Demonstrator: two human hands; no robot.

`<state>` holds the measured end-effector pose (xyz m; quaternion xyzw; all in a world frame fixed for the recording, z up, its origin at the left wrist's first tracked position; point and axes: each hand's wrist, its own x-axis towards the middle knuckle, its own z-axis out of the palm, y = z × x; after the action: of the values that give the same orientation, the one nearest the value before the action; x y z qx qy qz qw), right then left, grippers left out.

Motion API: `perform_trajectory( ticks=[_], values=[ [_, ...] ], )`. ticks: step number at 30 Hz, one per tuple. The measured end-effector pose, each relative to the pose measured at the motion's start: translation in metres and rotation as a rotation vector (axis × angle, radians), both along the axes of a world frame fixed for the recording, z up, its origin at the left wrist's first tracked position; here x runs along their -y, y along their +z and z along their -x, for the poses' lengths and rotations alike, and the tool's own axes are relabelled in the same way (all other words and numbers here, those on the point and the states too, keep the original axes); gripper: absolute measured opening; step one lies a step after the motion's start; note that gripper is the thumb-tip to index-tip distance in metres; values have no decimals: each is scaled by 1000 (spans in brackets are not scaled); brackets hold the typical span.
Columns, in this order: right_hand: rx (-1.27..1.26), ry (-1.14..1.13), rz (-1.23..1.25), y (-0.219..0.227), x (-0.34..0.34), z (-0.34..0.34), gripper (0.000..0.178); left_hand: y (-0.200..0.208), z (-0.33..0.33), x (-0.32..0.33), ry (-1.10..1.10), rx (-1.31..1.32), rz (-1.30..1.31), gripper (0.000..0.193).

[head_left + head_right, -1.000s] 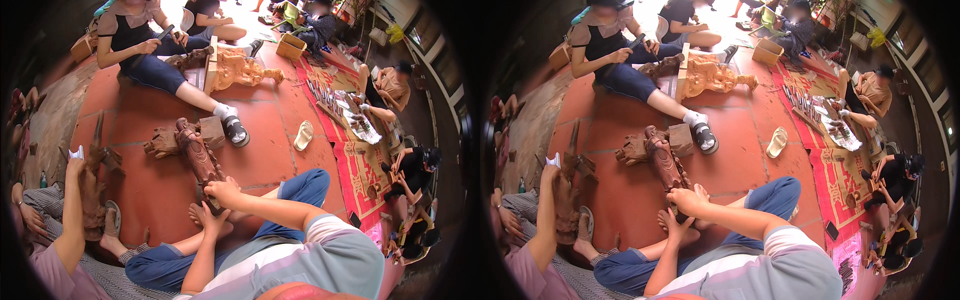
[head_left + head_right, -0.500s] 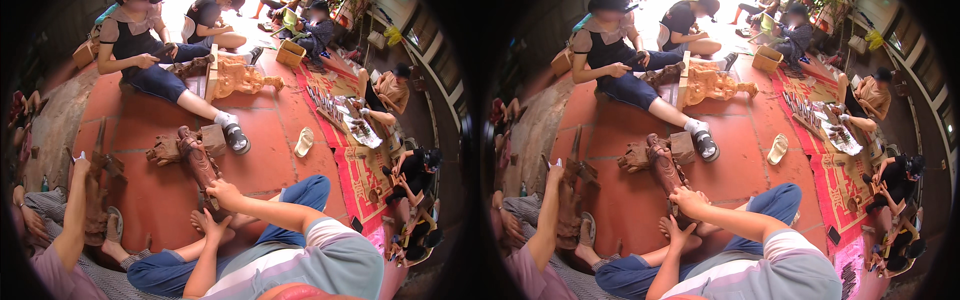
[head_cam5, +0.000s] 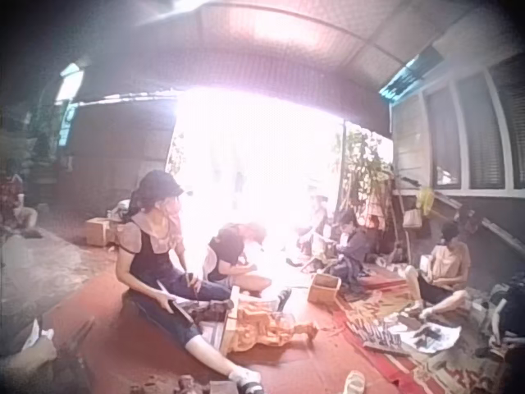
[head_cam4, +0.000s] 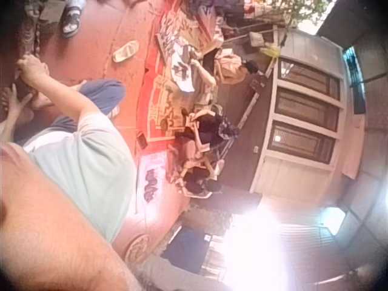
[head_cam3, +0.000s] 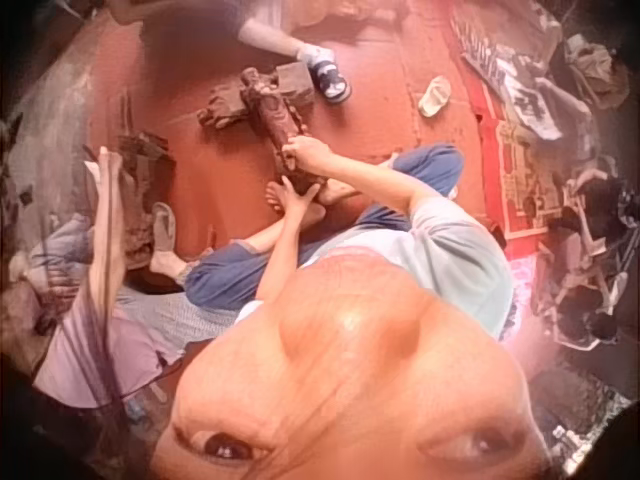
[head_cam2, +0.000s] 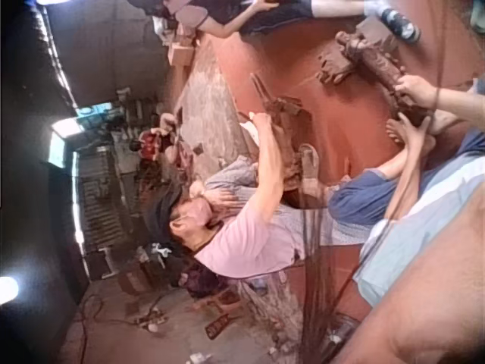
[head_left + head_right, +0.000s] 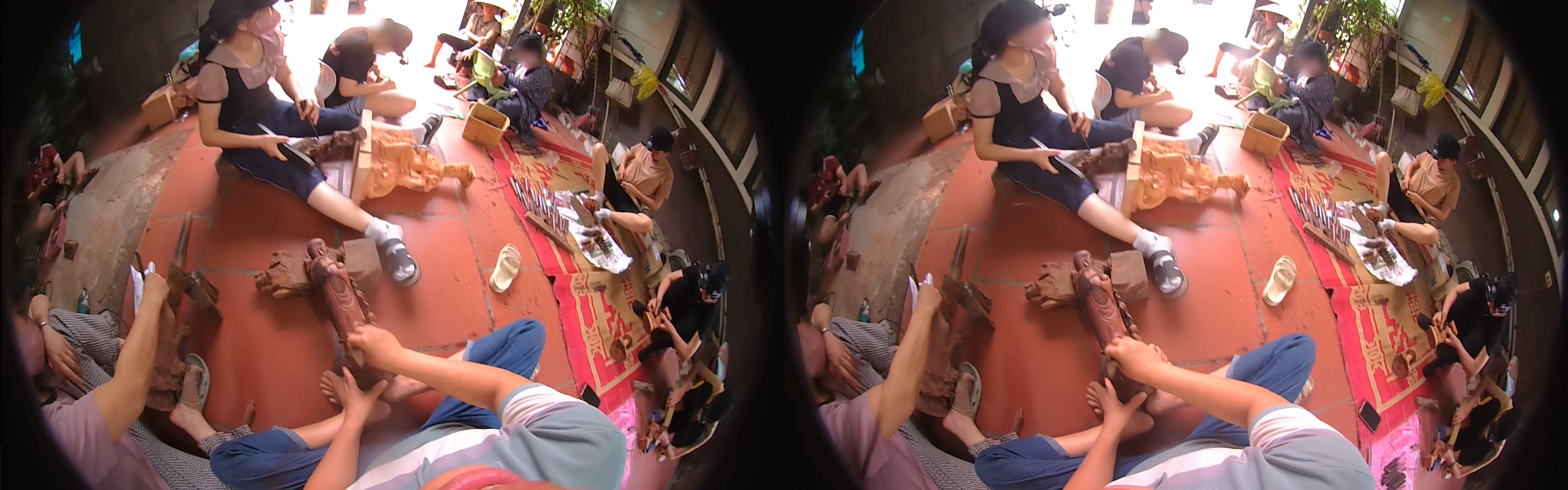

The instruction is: The person sits on the floor and carves a wooden figurine using a small knife. They hold the wood steady with one hand while carefully shaping details with the other. Other people are working on similar projects nearby.

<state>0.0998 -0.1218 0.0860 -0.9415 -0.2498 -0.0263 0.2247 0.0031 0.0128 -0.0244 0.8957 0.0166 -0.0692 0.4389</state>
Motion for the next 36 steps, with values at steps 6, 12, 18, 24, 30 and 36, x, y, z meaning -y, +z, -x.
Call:
perform_trajectory(
  ticks=[6, 12, 18, 24, 30, 36],
  values=[
    [-122, -123, -428, 8, 8, 3, 10, 22, 1, 2, 11, 34, -8, 119],
    [-413, -552, -1007, -1, 34, 22, 26, 71, -19, 10, -120, 229, -177, 93],
    [-345, -555, -1128, 7, 35, 26, 24, 66, -24, 5, -79, 220, -190, 87],
    [-1, -305, -579, 4, 20, 25, 17, 38, -17, 1, 86, -127, 79, 101],
    [-164, -168, -315, 35, 2, 31, 18, -13, -31, -22, 92, -311, 140, 108],
    [-81, -141, -318, 10, -3, 21, 12, 3, -42, -18, -37, -294, 456, 105]
  ],
)
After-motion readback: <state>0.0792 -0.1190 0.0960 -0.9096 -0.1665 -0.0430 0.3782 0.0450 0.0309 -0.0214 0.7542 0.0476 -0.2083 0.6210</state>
